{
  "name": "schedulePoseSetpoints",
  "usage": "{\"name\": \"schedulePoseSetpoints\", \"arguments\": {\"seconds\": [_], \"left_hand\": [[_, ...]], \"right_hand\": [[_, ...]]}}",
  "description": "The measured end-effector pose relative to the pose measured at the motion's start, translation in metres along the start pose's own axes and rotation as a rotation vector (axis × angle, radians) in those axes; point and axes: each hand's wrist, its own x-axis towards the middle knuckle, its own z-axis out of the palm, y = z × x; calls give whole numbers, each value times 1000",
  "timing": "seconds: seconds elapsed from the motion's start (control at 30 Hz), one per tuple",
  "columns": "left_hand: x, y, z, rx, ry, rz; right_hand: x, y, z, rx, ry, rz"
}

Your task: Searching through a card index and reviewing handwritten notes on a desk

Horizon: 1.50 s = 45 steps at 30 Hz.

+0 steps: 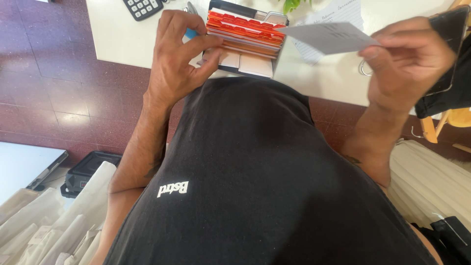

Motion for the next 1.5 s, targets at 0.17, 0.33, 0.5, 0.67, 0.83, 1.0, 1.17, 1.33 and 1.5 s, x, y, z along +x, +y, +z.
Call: {"name": "schedulePoseSetpoints", "arguments": {"seconds": [0.17, 0.33, 0.5, 0.67, 0.83, 1.0, 1.17, 1.33, 1.5], "left_hand": [[-10, -4, 3, -20, -2, 57], [-13, 2, 3, 26, -15, 26], [-16, 8, 4, 1, -8, -17], [-15, 13, 8, 10, -10, -52], [-11, 15, 6, 3, -11, -31], [-10, 17, 7, 3, -6, -20], [-13, 17, 5, 25, 0, -20], [-20, 9, 2, 89, -2, 13], [-23, 7, 1, 145, 0, 18]], "right_hand": [[2, -12, 54, 32, -40, 13], [8, -24, 96, -4, -156, -10], [12, -27, 99, -45, -142, -40], [14, -36, 91, -113, -53, 68], [14, -35, 90, -128, -60, 46], [16, -33, 93, -148, -123, 20], [16, -29, 96, -289, -280, -127], [14, -30, 104, -400, -268, -225], [12, -27, 99, -451, -252, -271]]}}
